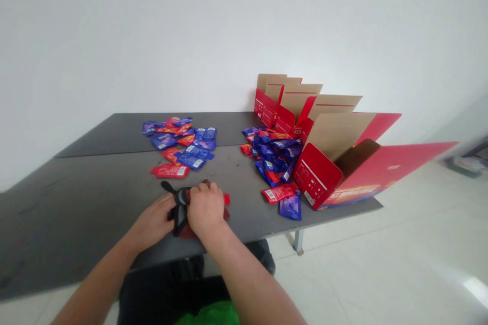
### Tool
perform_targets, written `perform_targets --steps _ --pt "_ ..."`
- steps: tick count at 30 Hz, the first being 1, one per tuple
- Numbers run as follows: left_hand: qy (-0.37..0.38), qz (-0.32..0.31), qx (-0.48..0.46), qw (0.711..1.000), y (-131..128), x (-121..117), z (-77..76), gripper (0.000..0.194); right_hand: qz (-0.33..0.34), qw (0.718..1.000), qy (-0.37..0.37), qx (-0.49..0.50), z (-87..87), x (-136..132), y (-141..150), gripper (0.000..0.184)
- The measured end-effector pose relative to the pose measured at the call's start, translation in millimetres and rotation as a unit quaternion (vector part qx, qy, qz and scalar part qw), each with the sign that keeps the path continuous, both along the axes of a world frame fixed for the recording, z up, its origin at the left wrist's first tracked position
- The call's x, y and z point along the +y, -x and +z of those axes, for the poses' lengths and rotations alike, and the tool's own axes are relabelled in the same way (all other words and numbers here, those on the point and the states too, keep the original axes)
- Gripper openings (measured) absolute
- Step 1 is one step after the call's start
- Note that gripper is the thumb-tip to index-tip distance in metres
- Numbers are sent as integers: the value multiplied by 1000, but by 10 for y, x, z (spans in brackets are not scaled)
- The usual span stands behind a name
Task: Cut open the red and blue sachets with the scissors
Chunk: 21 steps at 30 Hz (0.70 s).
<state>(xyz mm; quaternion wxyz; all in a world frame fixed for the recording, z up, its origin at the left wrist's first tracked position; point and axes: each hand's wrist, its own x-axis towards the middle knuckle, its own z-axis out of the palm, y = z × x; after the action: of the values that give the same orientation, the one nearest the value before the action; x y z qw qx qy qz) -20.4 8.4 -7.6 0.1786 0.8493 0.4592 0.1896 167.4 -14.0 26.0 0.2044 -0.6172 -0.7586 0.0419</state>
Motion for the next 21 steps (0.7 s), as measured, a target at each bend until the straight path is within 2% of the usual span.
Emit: perform_targets --steps 2,4,7,9,11,14,16,18,21 --pt "3 0 -8 1000 12 2 -12 39 -18 1000 4 -5 -74 -38 -180 20" --pt "4 3 -15 1000 30 8 -43 46 -60 998 6 -14 -94 -58 -505 20" --pt "-1 15 -15 1000 47 18 -91 51 -124 992 18 -33 -9 -39 -865 20" --pt "-7 15 -15 1000 41 20 -101 49 -122 992 3 -30 71 -12 -815 18" --pt "-11 14 -13 1000 24 13 -86 44 -77 997 -26 -11 110 3 -540 16" --pt "-3 25 -3 1000 -7 -12 -35 36 -1 1000 -30 0 60 -17 -55 16" --pt "-2 29 0 1000 -23 -26 -5 33 11 1000 -8 -3 -1 -42 69 20" --pt "-8 17 -3 1000 -29 -29 5 30 -3 1000 3 -8 -41 -52 -34 21" --pt "-15 1 -7 1000 -14 -16 -25 34 -36 999 6 -16 -48 -14 -432 14"
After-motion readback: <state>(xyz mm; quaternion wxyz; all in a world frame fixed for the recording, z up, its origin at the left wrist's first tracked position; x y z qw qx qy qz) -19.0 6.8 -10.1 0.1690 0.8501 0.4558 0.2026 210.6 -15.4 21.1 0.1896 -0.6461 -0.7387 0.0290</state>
